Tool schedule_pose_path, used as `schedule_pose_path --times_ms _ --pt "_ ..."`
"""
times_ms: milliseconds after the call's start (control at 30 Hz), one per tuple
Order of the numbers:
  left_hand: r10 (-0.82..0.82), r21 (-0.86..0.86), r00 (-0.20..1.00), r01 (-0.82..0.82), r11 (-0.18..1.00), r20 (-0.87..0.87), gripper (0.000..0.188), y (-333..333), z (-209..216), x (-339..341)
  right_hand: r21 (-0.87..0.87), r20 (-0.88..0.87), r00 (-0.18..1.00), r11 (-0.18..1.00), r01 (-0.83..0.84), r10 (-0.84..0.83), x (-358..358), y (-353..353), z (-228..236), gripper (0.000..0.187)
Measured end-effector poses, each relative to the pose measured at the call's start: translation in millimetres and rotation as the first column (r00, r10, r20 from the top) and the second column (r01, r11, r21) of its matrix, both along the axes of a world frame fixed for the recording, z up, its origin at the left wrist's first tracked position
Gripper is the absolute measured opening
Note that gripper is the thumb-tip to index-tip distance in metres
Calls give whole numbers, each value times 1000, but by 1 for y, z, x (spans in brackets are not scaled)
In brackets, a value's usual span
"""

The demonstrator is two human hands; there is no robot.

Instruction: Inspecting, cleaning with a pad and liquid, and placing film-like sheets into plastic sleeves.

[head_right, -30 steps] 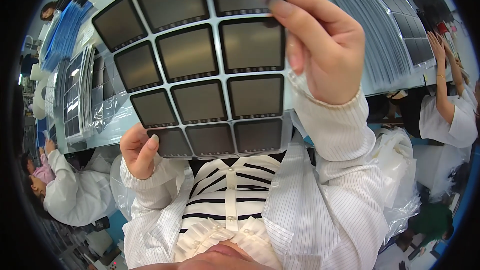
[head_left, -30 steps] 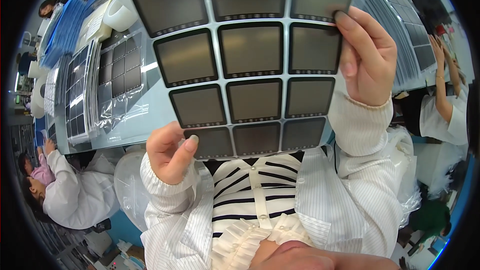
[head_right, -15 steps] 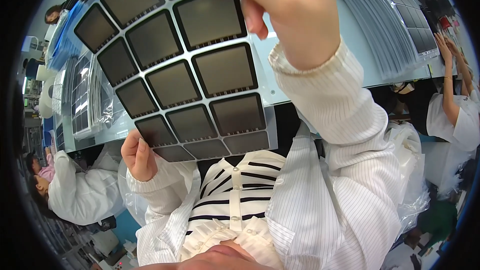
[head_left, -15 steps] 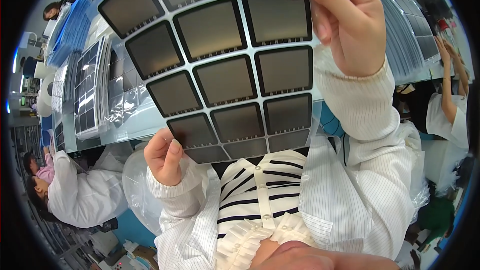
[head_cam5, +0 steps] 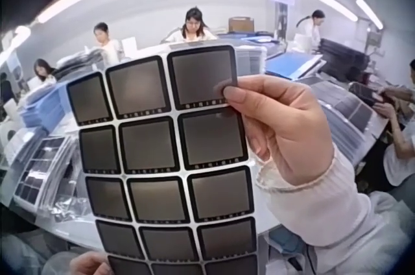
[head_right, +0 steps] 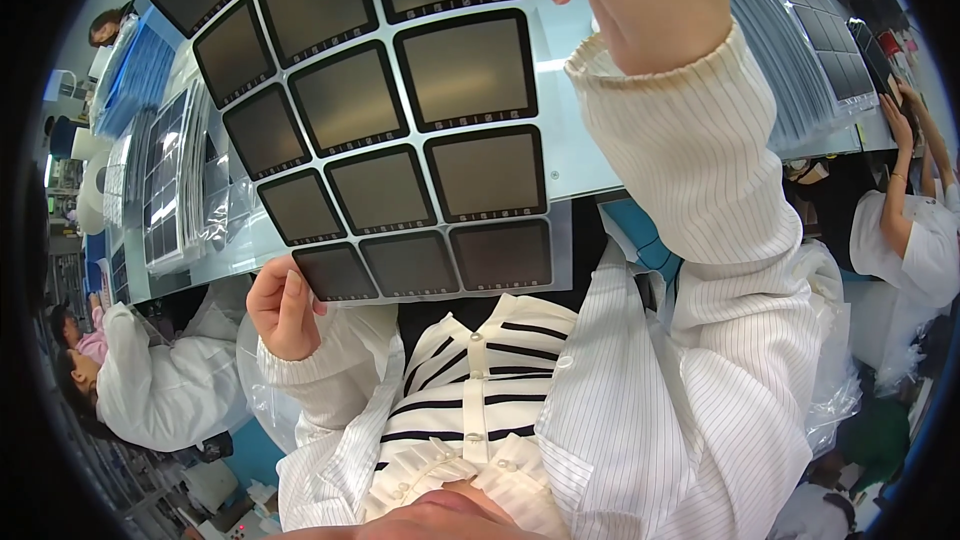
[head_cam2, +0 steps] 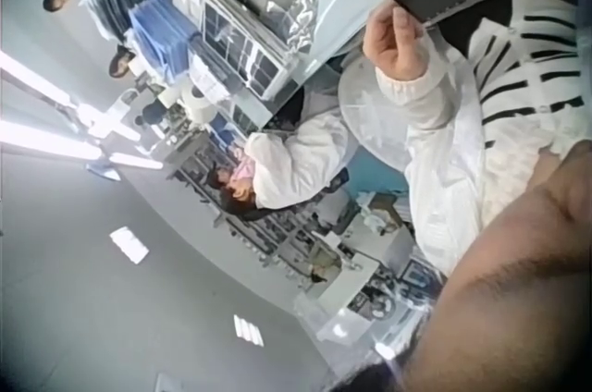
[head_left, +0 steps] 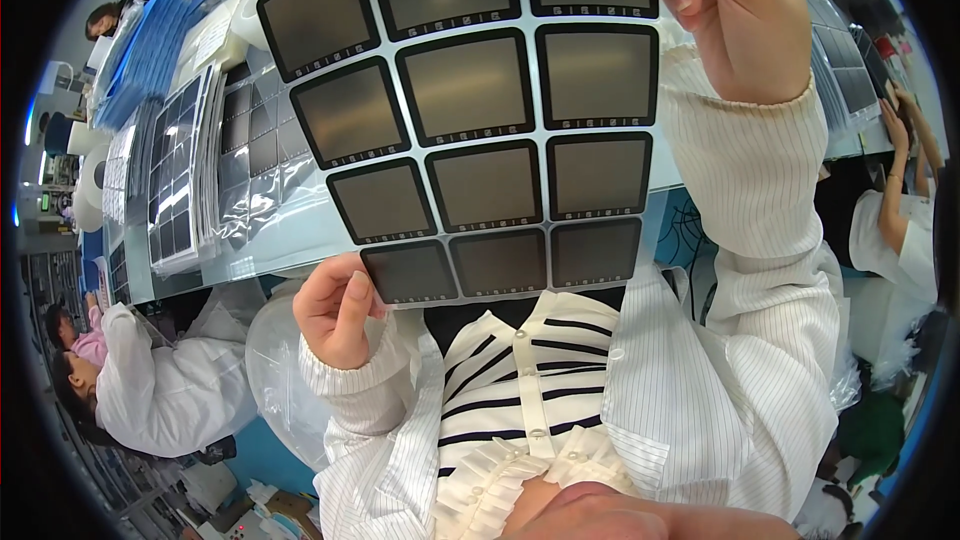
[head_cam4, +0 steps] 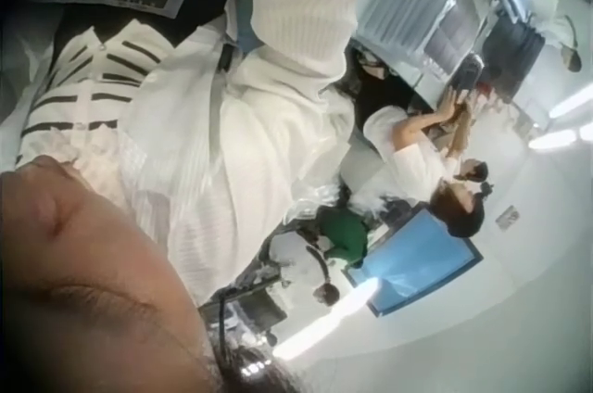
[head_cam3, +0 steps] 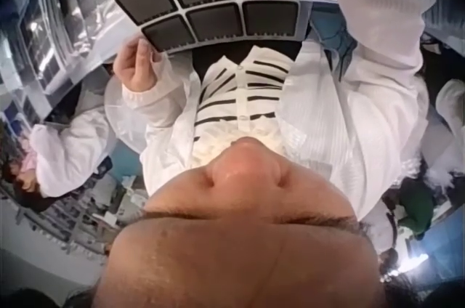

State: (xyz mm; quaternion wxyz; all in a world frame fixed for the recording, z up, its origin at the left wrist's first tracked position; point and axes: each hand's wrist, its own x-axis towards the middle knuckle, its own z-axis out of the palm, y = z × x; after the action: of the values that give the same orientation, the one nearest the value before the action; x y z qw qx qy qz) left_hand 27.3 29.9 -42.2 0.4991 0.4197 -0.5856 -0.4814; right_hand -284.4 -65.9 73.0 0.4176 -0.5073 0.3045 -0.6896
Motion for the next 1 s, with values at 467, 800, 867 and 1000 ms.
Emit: schedule_pose_path --times_ms 467,800,867,1000 --pt "-107 -197 979 141 970 176 12 -9 8 -29 43 -115 956 960 277 -271 -42 13 -5 11" --pt "-153 -269 938 241 932 310 13 -21 23 -41 -5 -283 880 919 395 -380 -61 12 5 13" --pt "-129 -300 951 215 929 281 16 -27 29 -43 33 -276 870 900 434 -410 -58 9 13 14" --pt "-117 -319 960 198 927 255 17 -35 39 -46 7 -256 880 909 416 -400 -63 2 21 14"
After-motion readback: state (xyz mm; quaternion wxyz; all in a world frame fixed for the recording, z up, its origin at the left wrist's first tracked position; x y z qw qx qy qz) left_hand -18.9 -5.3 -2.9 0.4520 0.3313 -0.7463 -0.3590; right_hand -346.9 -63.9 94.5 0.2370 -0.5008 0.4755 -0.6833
